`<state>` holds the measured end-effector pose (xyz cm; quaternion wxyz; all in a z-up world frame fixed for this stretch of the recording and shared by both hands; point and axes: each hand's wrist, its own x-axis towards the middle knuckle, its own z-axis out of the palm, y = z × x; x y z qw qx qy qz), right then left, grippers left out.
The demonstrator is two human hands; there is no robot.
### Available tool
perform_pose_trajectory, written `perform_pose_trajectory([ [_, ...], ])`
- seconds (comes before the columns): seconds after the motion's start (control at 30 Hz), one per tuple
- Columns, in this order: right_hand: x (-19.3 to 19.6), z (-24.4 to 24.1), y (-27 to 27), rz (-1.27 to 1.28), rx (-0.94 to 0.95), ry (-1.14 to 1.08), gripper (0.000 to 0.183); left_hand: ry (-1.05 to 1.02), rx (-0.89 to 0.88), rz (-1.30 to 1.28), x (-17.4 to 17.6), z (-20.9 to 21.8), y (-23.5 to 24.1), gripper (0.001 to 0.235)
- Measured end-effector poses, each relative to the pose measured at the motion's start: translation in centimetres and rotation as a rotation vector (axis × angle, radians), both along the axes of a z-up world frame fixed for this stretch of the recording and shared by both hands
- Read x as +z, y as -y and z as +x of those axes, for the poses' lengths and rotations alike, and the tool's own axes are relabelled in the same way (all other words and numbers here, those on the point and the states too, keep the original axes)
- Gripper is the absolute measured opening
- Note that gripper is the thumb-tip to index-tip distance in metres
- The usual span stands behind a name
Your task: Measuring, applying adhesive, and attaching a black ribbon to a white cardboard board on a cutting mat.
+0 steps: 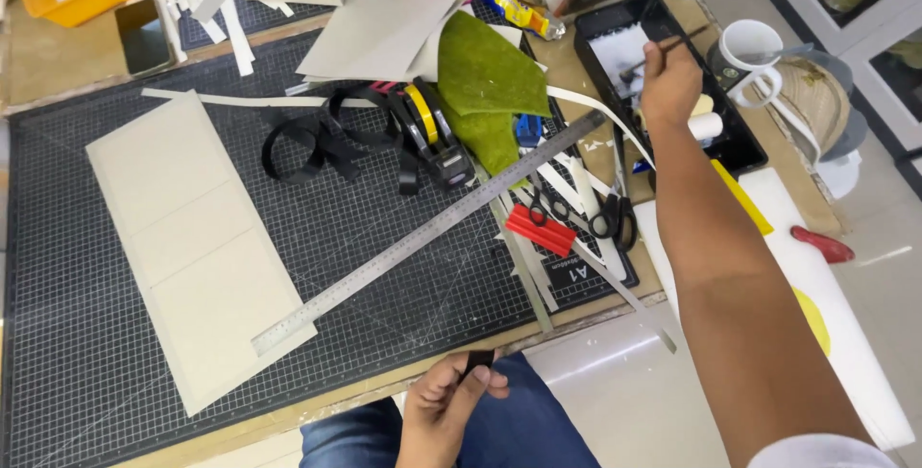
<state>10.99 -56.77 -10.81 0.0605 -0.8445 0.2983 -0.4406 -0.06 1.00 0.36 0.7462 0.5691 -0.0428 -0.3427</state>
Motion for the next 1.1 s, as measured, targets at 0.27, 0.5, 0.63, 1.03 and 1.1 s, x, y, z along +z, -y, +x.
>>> perform_pose_trajectory([
  [0.27,-3.0,0.1,2.4,-0.044,-0.095,-0.141,0.030,0.101,-0.024,-0.048,1.4,0.3,-0.6,0.017],
  [0.5,-3.2,-0.3,3.1,0.039,-0.069,-0.135,0.022,0.147,-0.051,-0.028,2.0,0.2,-0.9,0.013],
  [0.63,-3.1,-1.4,2.2,0.162,-0.117,-0.346,0.030,0.086,-0.024,0.056,2.2,-0.1,-1.3,0.013],
  [1.03,7.3,-7.5,-10.1,0.801,0.193,0.788,0.019,0.335,-0.044,-0.072,5.3,0.7,-1.3,0.018],
  [1.1,7.4,-9.9,-12.3,0.878,0.195,0.895,0.028,0.329,-0.036,-0.056,5.4,0.4,-1.5,0.017],
])
